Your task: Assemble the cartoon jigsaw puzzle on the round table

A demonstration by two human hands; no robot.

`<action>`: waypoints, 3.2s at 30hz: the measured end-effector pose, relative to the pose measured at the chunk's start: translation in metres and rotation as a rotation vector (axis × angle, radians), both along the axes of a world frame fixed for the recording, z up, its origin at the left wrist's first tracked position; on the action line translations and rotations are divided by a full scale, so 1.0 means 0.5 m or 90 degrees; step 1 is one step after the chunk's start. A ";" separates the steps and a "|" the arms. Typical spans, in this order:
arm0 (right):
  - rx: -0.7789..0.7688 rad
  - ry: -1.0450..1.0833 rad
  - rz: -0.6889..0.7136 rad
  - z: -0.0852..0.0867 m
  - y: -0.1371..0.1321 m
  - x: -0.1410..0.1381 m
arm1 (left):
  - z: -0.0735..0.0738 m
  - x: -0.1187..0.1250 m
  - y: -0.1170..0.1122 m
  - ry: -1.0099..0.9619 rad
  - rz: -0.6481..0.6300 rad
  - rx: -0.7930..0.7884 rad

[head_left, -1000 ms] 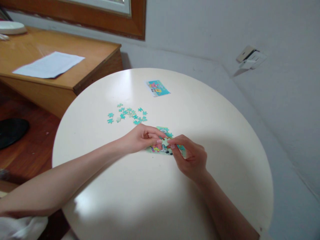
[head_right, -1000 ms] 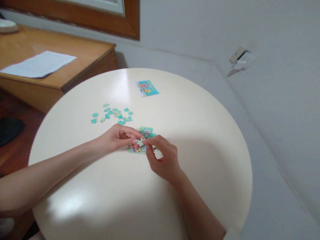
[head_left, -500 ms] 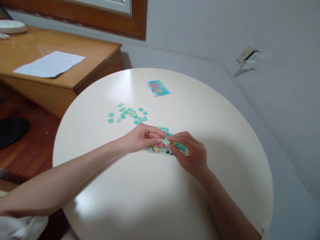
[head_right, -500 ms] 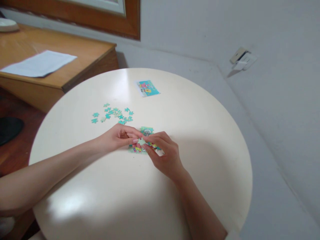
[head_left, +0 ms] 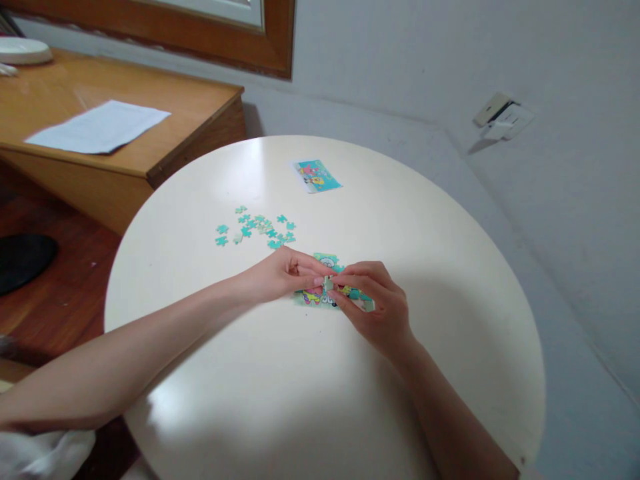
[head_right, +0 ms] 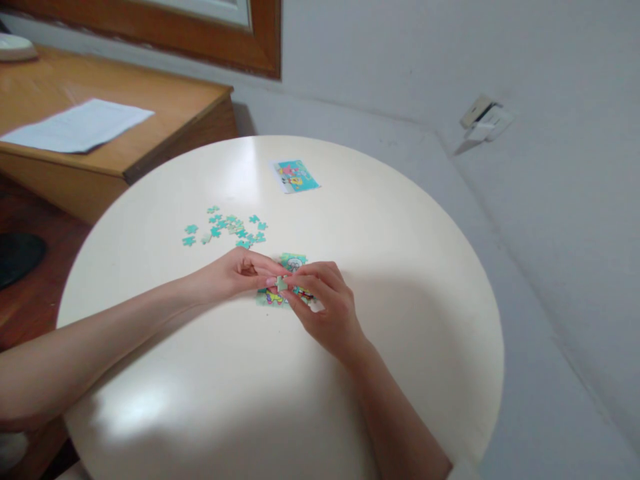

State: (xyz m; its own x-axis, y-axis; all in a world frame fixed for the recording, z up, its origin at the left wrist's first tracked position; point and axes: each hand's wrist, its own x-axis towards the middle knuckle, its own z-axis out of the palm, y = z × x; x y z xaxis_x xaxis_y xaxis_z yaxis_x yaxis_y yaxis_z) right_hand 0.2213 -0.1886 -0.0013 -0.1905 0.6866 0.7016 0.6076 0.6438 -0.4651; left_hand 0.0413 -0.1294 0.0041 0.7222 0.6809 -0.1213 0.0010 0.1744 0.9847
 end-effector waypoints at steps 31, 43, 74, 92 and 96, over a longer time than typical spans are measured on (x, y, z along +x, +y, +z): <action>-0.079 0.005 -0.011 -0.010 0.004 0.004 | -0.013 0.006 -0.004 -0.015 0.017 0.004; -0.368 0.198 -0.086 0.008 0.021 0.075 | -0.002 0.008 -0.005 -0.017 0.055 0.070; -0.749 0.098 -0.034 0.013 0.015 0.090 | -0.017 0.009 -0.010 0.192 0.023 0.356; -0.730 0.060 -0.042 0.012 0.015 0.078 | -0.014 0.011 -0.010 0.213 -0.002 0.371; -0.735 0.049 -0.048 0.014 0.014 0.075 | -0.014 0.010 -0.009 0.220 -0.007 0.374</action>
State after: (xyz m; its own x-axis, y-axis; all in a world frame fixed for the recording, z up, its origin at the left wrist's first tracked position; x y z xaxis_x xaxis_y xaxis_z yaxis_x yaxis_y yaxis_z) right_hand 0.2590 -0.1815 0.0055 -0.1056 0.9338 -0.3417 0.5713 -0.2243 -0.7895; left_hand 0.0463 -0.1339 -0.0031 0.7158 0.6971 0.0414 0.3316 -0.3915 0.8583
